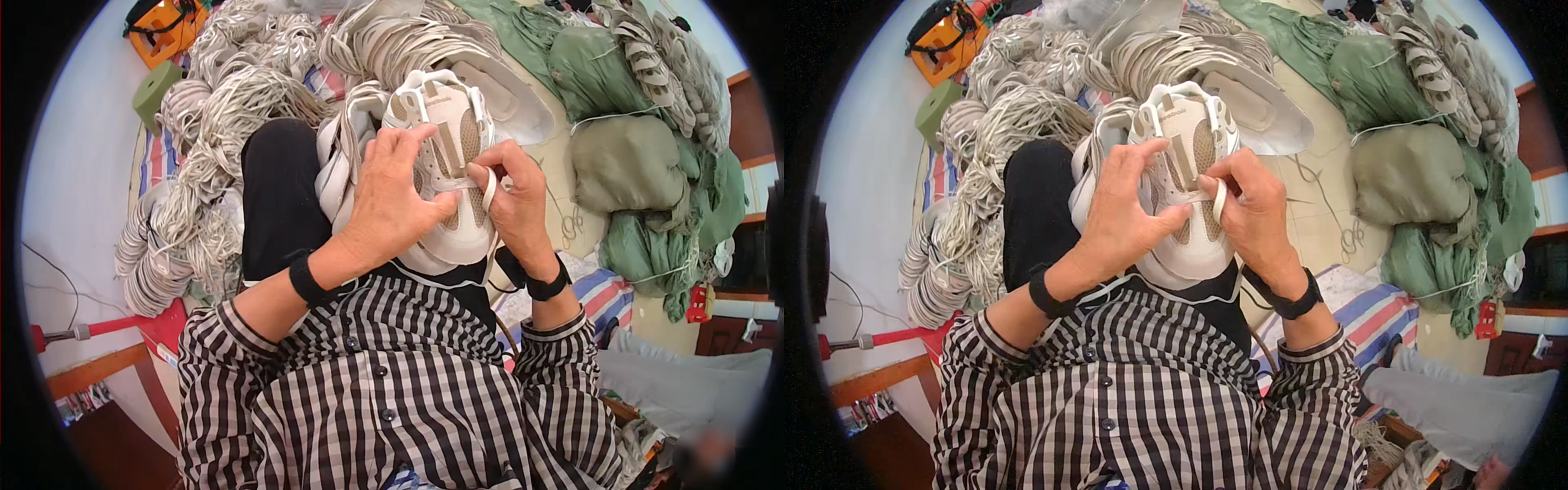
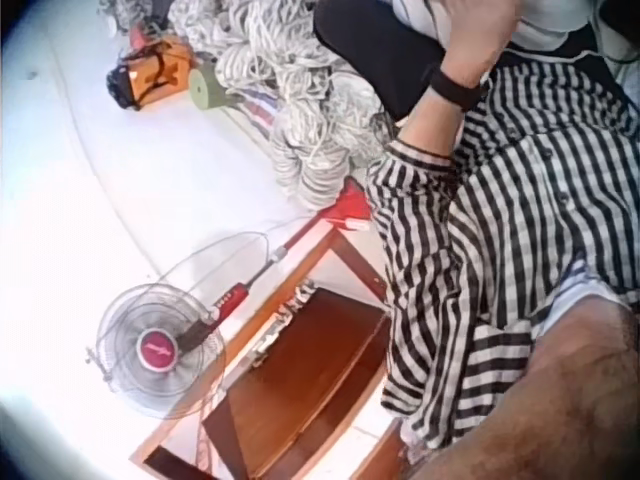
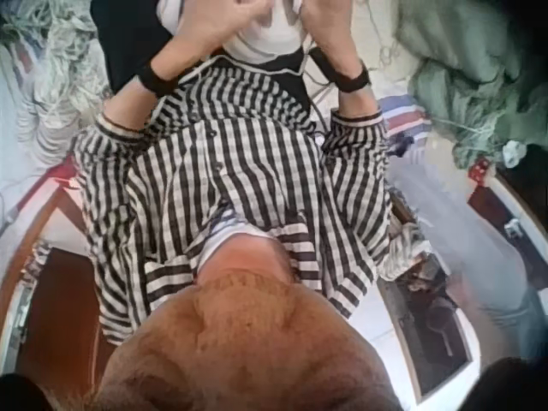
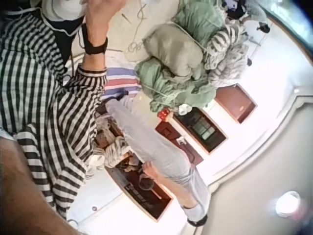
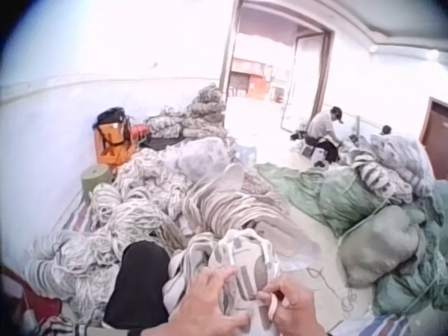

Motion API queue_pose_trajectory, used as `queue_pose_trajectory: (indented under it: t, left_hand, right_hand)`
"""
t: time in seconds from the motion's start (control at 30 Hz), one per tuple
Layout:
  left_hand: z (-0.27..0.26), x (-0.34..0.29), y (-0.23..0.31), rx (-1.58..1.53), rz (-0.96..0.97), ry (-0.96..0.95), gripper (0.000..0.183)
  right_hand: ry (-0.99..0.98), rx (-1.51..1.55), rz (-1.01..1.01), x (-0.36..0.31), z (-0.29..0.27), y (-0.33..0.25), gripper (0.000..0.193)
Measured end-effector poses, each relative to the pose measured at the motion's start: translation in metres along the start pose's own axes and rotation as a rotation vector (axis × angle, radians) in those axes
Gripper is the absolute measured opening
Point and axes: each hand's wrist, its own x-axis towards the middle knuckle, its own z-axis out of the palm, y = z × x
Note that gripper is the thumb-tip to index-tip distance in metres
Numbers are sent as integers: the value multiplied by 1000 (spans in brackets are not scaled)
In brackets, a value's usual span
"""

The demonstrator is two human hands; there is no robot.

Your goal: The recorder is inserting laces into several pairs of sneakers.

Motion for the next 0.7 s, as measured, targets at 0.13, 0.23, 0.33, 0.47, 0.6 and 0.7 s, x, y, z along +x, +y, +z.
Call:
queue_pose_trajectory:
  t: [0.13,0.23,0.33,0.47,0.6,0.7]
  left_hand:
    - [12,-12,-2,38,-8,16,71]
    - [15,-15,-3,36,-14,41,71]
    - [16,-14,-4,10,-18,49,70]
    - [15,-14,-7,33,39,77,69]
    - [16,-17,-9,33,31,73,68]
    - [17,-19,-10,13,44,84,69]
  right_hand:
    - [12,-63,-55,-7,1,6,12]
    - [-4,-105,-146,-7,2,8,13]
    - [-6,-240,-265,-6,0,6,16]
    - [-145,-375,-286,-2,-7,-3,16]
    - [-281,-408,-298,8,-10,-9,15]
    - [-384,-386,-325,15,-13,-11,15]
